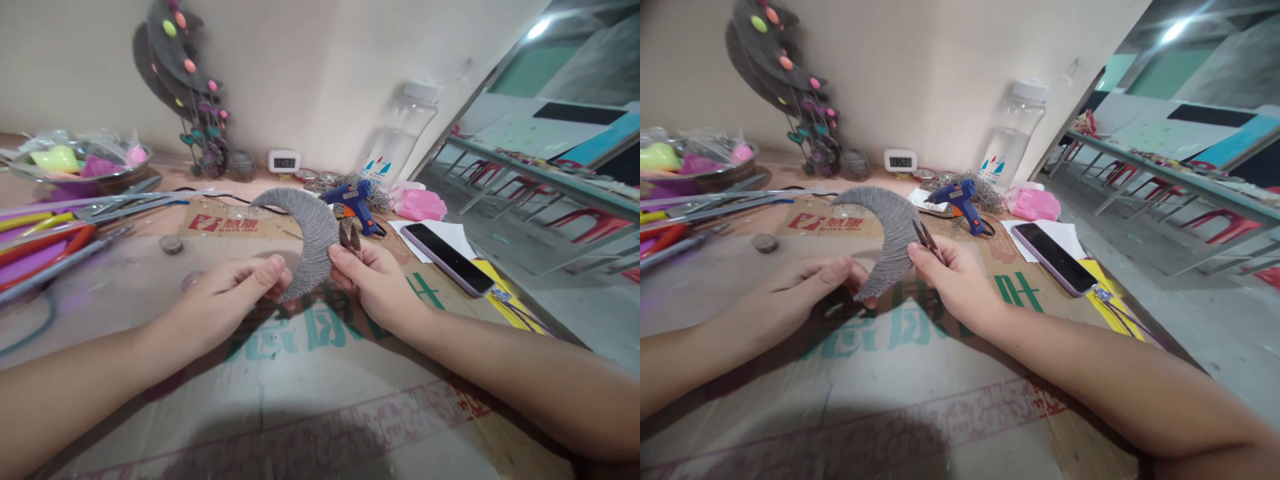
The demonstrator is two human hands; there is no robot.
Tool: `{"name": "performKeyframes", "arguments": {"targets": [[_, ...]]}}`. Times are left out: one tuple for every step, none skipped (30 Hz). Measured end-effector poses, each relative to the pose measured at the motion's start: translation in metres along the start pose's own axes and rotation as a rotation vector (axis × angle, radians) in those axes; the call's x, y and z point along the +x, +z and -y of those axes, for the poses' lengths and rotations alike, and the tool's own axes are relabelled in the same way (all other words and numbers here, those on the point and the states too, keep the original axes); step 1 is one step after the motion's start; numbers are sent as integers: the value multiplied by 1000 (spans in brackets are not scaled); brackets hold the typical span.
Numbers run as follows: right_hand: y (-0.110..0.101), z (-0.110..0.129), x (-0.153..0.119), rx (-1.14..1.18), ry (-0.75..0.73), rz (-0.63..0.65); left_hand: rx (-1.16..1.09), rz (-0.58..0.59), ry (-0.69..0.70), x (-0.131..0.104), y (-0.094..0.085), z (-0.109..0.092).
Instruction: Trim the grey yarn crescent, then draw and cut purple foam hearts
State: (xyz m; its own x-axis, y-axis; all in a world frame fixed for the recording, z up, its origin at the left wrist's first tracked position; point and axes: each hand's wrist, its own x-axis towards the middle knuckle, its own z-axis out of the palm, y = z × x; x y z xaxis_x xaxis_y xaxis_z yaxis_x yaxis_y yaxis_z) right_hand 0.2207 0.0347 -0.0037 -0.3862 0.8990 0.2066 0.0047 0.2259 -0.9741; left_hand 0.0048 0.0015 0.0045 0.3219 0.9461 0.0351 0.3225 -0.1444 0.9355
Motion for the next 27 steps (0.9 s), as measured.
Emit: {"name": "performKeyframes", "arguments": {"targets": [[0, 0, 0, 1, -6, -9, -11, 7, 12, 0, 0, 0], [0, 0, 1, -7, -10, -22, -19, 25, 23, 0, -1, 0], [1, 1, 1, -18, -14, -35, -19, 50, 27, 0, -1, 0], [1, 1, 2, -28, -17, -49, -11, 74, 21, 0, -1, 1], [1, 2, 2, -34, -18, -59, 4, 87, 7, 0, 0, 1], [1, 2, 2, -34, -19, -65, 22, 91, -7, -1, 0, 1], [0, 2, 2, -30, -17, -66, 41, 91, -20, -2, 1, 2], [0, 2, 2, -24, -16, -63, 52, 90, -24, -2, 1, 2], [0, 2, 2, -19, -15, -58, 56, 91, -19, -3, 1, 3], [0, 1, 1, -16, -14, -54, 56, 94, -10, -4, 1, 3], [0, 0, 1, -14, -13, -47, 55, 95, 2, -5, 1, 3], [0, 0, 1, -12, -12, -42, 57, 95, 11, -5, 1, 3], [0, -1, 1, -11, -11, -38, 61, 89, 17, -5, 1, 3], [0, -1, 0, -11, -10, -37, 66, 82, 20, -5, 1, 3], [0, 0, 0, -14, -9, -36, 68, 76, 21, -5, 0, 3], [0, 0, 0, -17, -9, -36, 68, 74, 22, -5, 0, 4], [1, 0, 0, -22, -6, -33, 67, 75, 23, -4, 0, 4], [1, 1, 0, -27, -2, -28, 65, 78, 22, -4, 0, 4], [1, 1, 0, -31, 1, -23, 64, 80, 21, -4, 1, 4], [1, 1, 0, -33, 5, -22, 65, 81, 15, -3, 1, 5], [0, 1, 1, -32, 6, -24, 65, 76, 5, -3, 1, 5], [0, 1, 1, -30, 5, -29, 60, 72, -11, -2, 2, 5], [0, 0, 1, -25, 2, -37, 44, 73, -33, -2, 2, 6], [0, 0, 1, -22, -4, -44, 20, 79, -62, -2, 2, 6], [-1, 0, 1, -23, -9, -49, -8, 88, -90, -2, 2, 7], [-1, 1, 1, -30, -11, -52, -29, 96, -114, -1, 2, 7], [0, 1, 1, -44, -15, -56, -39, 102, -128, -1, 2, 7]]}}
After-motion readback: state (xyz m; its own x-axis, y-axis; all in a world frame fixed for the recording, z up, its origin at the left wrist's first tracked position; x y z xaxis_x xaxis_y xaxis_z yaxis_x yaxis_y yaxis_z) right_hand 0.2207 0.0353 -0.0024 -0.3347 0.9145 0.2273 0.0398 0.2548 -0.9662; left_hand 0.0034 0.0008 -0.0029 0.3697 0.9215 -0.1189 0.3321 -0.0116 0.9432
